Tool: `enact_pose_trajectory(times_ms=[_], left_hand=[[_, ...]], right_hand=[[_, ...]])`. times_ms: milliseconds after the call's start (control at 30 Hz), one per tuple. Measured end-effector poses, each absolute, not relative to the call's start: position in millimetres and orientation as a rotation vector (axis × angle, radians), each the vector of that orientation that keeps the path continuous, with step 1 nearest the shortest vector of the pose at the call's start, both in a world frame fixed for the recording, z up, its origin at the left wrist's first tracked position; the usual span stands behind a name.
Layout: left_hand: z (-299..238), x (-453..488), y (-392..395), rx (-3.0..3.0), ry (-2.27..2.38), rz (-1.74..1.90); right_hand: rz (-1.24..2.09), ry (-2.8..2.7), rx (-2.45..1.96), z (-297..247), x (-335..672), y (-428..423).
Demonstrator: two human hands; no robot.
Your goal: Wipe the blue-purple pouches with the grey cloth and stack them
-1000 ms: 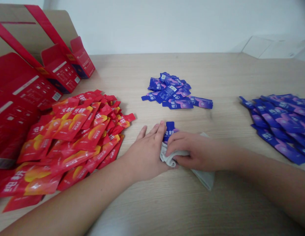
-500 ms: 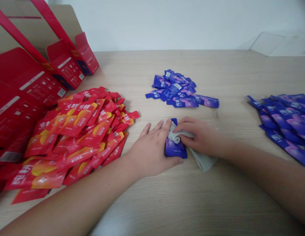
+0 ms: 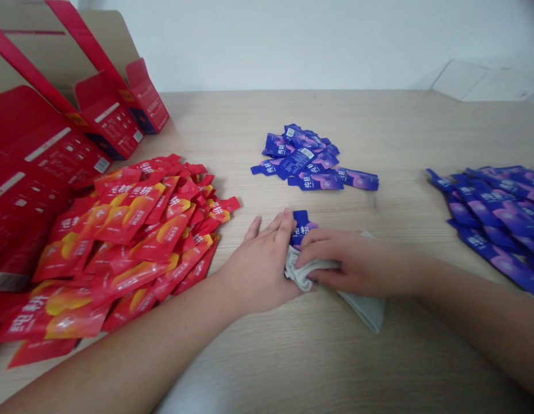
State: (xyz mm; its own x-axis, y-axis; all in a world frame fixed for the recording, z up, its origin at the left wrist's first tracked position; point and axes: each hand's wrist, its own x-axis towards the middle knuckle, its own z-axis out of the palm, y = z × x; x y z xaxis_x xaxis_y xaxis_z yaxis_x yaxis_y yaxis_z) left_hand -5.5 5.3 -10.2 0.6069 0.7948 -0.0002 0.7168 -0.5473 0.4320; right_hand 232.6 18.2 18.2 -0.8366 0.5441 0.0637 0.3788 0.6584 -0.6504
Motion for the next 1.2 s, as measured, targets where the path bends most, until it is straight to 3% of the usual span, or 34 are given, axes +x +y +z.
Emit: enact_pose_trajectory(times_ms=[533, 667, 900, 1200], left_hand=[[-10.6, -6.3, 4.7, 2.509, 1.205, 0.279], [-12.1, -6.9, 3.7, 2.514, 1.199, 0.307], [-10.8, -7.6, 4.3, 2.494, 1.178, 0.343], [-6.3, -6.3, 5.8, 2.485, 1.198, 0.260]], right_hand=[[0.276, -2.412, -1.212, -14.5, 242.0, 55.5], [0.392, -2.327, -1.209, -3.9, 248.0, 50.4], [0.932, -2.683, -0.765, 19.0, 238.0, 22.5], [0.356, -2.616, -1.068, -5.1, 238.8, 55.5]])
